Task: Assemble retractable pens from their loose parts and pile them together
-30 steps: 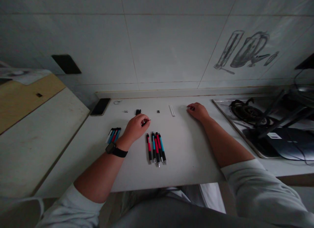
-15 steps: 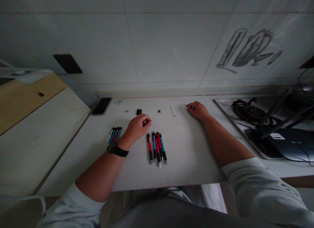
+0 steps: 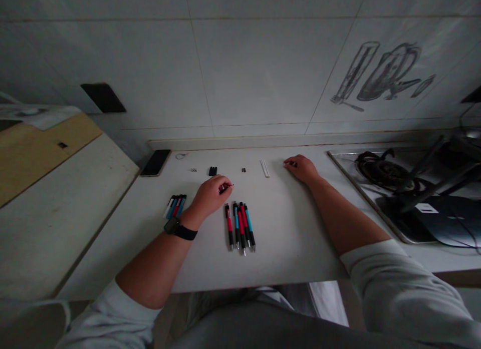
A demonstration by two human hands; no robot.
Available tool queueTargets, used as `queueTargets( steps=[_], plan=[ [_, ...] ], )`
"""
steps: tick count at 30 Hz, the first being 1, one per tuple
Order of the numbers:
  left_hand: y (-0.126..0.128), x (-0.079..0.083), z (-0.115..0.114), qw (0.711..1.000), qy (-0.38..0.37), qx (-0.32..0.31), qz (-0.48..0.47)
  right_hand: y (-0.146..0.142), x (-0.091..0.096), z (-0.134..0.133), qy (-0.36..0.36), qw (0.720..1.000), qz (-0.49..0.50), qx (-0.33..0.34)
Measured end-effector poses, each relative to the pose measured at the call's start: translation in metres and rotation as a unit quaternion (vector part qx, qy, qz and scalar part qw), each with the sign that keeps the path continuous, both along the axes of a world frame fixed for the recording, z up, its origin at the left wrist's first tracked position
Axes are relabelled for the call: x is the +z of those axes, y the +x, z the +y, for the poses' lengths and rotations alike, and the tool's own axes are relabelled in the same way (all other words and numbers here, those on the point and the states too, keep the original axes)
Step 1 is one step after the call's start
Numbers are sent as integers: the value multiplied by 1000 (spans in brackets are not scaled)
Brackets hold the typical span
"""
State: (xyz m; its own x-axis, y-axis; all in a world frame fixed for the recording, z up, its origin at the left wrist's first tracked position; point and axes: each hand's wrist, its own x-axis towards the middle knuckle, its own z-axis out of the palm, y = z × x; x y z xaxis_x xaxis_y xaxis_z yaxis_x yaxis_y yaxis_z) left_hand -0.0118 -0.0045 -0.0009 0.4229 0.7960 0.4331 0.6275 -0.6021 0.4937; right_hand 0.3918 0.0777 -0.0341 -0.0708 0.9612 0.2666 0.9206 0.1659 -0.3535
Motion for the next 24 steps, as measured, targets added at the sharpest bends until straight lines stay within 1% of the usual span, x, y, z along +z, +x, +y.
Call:
queueTargets(
  steps=[12, 14, 15, 17, 18, 19, 21, 24],
  plan=[
    [2, 2, -2, 1000, -9, -5, 3, -1, 4, -4, -3, 1000, 6, -2],
    [2, 2, -2, 1000, -8, -3, 2, -3, 9, -9, 24, 999, 33, -22],
    [2, 2, -2, 1000, -5, -1, -1, -6, 13, -12, 50, 997, 51, -36],
    [3, 2, -3, 1000, 3, 4, -10, -17, 26, -21, 112, 987, 94, -61],
    [3, 2, -3, 1000, 7, 6, -16, -27, 35, -27, 141, 981, 114, -63],
    [3, 2, -3, 1000, 10, 8, -22, -39, 44, -33, 156, 977, 135, -54],
    [5, 3, -4, 999, 17, 10, -37, -68, 64, -45, 155, 972, 174, -12],
    [7, 3, -4, 997, 27, 25, -75, -119, 90, -58, 87, 966, 201, 137]
  ],
)
